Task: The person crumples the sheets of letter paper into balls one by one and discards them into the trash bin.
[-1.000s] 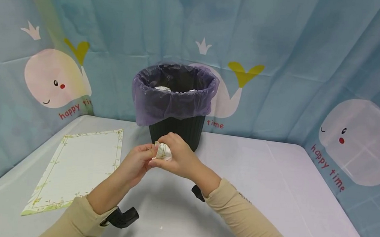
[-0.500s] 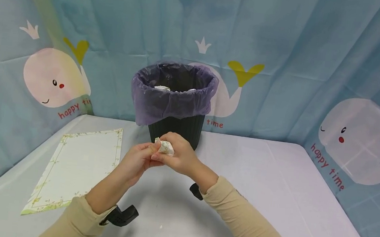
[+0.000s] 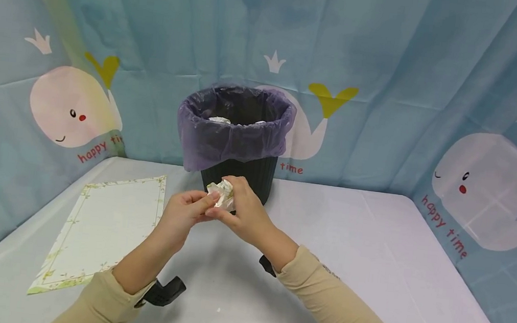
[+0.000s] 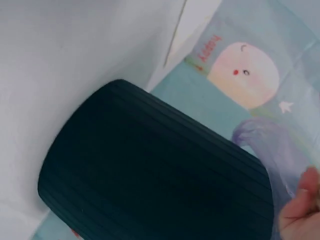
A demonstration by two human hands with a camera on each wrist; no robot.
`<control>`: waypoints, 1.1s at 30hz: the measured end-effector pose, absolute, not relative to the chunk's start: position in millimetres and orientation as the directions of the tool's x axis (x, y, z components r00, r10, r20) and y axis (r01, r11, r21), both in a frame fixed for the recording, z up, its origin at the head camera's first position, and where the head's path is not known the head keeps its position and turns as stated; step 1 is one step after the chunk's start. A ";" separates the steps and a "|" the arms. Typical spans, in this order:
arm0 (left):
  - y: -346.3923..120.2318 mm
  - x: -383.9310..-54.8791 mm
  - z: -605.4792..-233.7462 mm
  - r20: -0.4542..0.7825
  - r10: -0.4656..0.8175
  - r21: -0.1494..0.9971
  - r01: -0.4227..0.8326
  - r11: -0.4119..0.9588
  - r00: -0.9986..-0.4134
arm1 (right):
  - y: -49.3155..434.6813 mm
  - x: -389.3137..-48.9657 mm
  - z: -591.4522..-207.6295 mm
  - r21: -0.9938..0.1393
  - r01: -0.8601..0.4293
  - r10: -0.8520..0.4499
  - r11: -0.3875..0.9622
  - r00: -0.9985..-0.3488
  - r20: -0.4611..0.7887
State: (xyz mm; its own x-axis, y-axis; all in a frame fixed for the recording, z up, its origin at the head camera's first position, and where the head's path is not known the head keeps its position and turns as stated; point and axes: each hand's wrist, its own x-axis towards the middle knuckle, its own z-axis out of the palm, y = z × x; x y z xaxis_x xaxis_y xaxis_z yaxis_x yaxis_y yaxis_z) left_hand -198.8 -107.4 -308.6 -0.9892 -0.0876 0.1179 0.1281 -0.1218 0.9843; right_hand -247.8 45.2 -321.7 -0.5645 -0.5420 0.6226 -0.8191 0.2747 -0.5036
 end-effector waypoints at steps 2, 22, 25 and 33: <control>-108.6 -200.1 -309.0 0.104 -0.053 0.982 0.111 -0.149 -0.993 | 44.7 -248.8 -323.0 -0.495 -0.825 -0.526 0.272 -0.559 0.642; -107.5 -208.1 -320.0 0.083 0.049 0.976 0.072 -0.203 -0.995 | 37.3 -256.1 -331.1 -0.395 -0.903 -0.362 0.170 -0.430 0.827; -115.6 -208.7 -314.9 0.091 0.092 0.992 0.082 -0.095 -0.992 | 42.8 -253.1 -323.1 -0.469 -0.865 -0.406 0.178 -0.499 0.766; -148.1 -220.9 -276.9 0.293 -0.179 0.956 0.291 0.038 -0.939 | 69.3 -249.8 -302.4 -0.708 -0.701 -0.362 0.089 -0.685 0.633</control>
State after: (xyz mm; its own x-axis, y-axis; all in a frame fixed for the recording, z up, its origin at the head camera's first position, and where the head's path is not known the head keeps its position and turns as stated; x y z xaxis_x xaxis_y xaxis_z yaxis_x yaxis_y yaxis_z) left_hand -220.9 -148.1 -276.9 -0.9392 -0.1790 0.2931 0.2911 0.0379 0.9560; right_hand -249.8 69.3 -302.4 -0.6848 -0.3616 0.6327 -0.7008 0.0887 -0.7078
